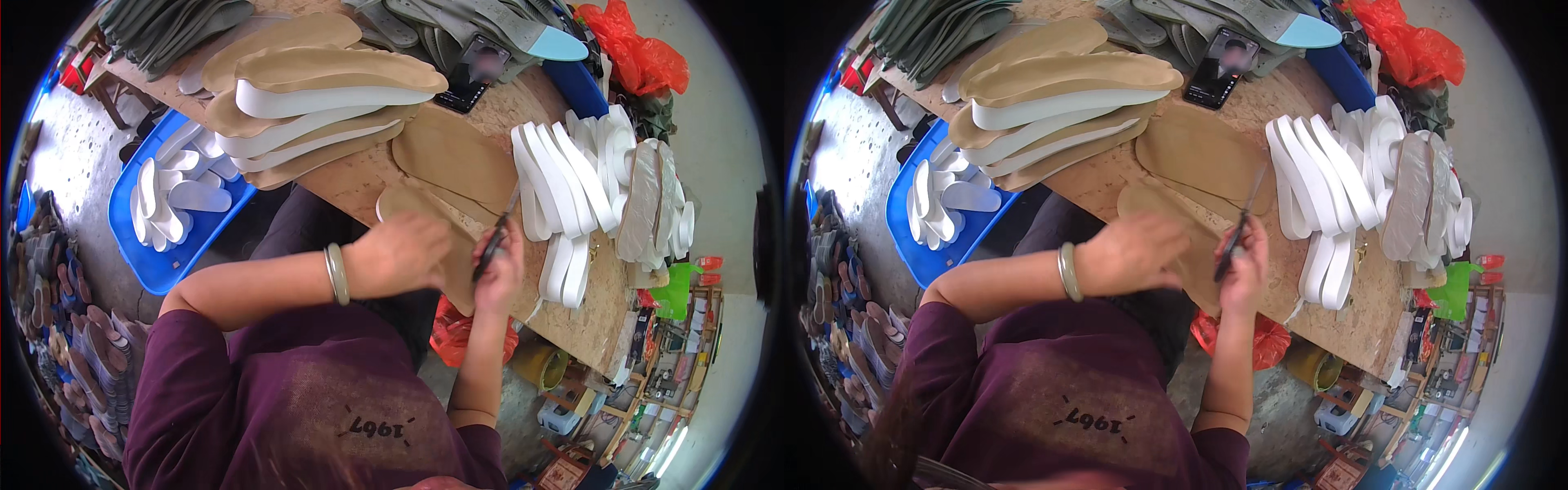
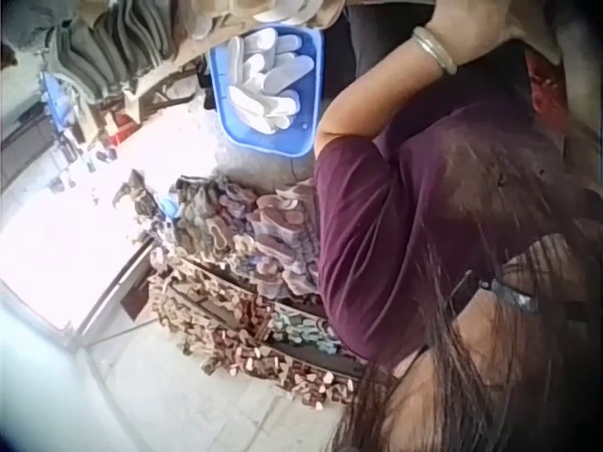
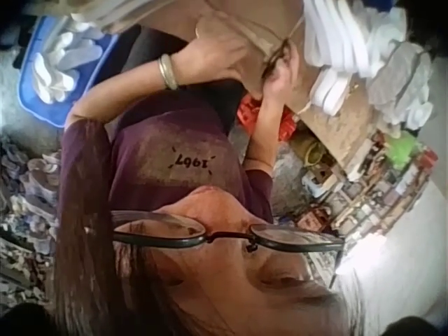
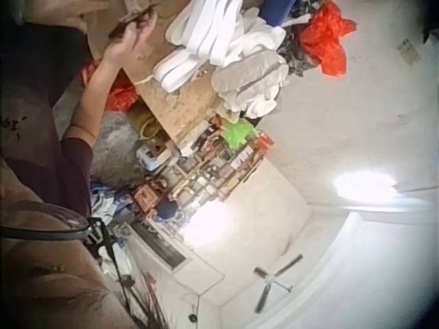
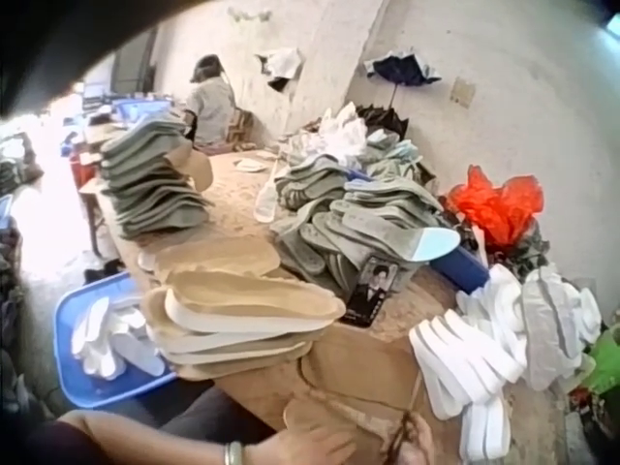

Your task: Cutting and preparing shoe insole components for assembly.

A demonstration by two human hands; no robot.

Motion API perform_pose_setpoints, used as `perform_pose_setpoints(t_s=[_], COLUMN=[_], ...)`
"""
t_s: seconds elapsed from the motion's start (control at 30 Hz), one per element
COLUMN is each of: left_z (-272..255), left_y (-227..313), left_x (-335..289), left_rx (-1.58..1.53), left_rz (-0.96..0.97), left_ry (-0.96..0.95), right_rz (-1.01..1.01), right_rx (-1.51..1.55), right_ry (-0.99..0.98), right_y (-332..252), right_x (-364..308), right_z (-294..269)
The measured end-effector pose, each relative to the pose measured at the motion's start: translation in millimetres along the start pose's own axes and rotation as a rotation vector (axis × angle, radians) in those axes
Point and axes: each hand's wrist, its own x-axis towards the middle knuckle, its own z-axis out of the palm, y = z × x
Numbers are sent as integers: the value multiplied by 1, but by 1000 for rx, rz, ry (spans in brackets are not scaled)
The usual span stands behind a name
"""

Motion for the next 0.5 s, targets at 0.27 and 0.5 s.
perform_pose_setpoints(t_s=[0.27, 0.5], left_z=[44, 64], left_y=[-17, -29], left_x=[-8, -9], left_rx=[164, 165], left_rz=[327, 383], left_ry=[78, 233], right_rz=[-46, 35], right_rx=[150, -344], right_ry=[-88, -171], right_y=[-38, -26], right_x=[16, 8], right_z=[-9, 24])
